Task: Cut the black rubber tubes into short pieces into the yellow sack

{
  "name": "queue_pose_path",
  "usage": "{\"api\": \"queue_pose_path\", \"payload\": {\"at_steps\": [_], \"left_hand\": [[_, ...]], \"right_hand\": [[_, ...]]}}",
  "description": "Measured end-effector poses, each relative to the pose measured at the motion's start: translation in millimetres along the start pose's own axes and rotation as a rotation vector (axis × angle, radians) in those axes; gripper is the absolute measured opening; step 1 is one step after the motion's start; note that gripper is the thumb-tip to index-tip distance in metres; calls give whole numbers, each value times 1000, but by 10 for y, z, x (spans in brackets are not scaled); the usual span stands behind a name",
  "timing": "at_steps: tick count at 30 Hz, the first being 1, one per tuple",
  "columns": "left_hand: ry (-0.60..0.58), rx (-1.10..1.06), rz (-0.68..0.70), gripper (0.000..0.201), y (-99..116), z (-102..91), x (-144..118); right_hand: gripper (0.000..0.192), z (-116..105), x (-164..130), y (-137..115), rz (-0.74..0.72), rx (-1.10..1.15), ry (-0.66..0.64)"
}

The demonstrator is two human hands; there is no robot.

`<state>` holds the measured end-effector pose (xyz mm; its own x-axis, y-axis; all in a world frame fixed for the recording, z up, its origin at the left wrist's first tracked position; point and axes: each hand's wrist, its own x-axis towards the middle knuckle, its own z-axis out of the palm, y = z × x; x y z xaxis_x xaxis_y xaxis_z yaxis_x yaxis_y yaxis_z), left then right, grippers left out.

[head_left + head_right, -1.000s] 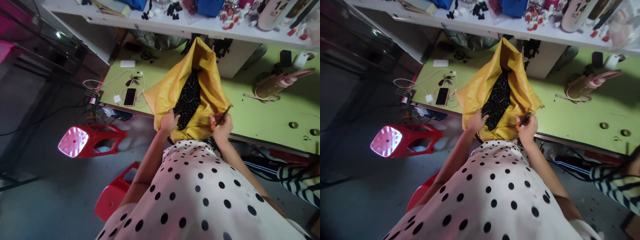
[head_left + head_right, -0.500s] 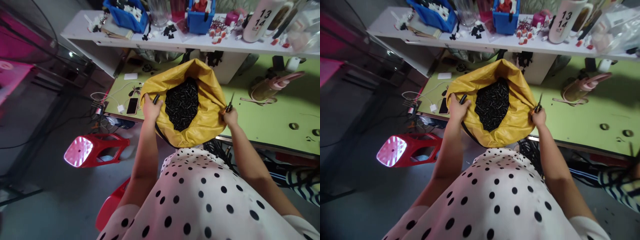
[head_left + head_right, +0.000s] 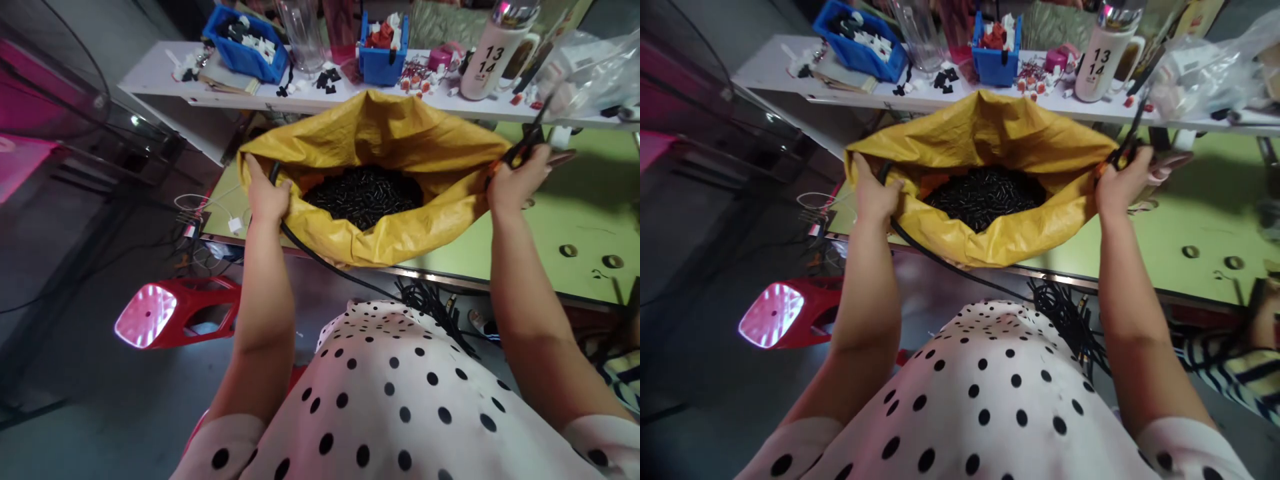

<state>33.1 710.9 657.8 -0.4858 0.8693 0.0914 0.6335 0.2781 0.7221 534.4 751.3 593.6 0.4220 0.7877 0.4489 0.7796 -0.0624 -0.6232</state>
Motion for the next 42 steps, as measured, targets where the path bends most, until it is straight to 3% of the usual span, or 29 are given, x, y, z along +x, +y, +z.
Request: {"api": "queue_pose_path", "payload": {"at_steps": [3,6,9,12,15,18,22,25,27,32,37,42], "left_hand": [[-78,39,-108,99,-115,236,-252],[-145,51,-151,92,-209,380,-479],[-187,47,-109,65,-271,381,-632],[-264,-23,-34,33,-307,344,-803],[-383,-150,23,37,-266,365,-1081],[-675,-424,-77,45,-104,422,-1436],[-1141,-720,-149,53,211,475,-1842],[-1340,-814,-135,56,367,526,-2008],[-1362,-869,-88,57,396,577,-2060],[-1310,-1047,-97,57,322,663,-2096],[-1123,-1092,-126,57,297,611,-2077],[-928,-1116,-135,62,349,519,-2018]], "right_hand": [[29,66,-169,-25,243,25,-61],[27,146,-562,54,360,77,-140],[39,121,-937,187,419,226,-168],[46,-43,-1166,284,419,239,-44],[42,-282,-1328,262,413,274,177],[39,-496,-1544,57,361,349,239],[46,-615,-1914,-458,339,531,49],[53,-605,-2144,-850,485,825,-364],[59,-598,-2245,-1037,547,956,-530],[66,-659,-2346,-1251,596,1172,-688],[58,-656,-2517,-1313,568,1207,-720],[61,-454,-2871,-1256,683,1206,-821]]}}
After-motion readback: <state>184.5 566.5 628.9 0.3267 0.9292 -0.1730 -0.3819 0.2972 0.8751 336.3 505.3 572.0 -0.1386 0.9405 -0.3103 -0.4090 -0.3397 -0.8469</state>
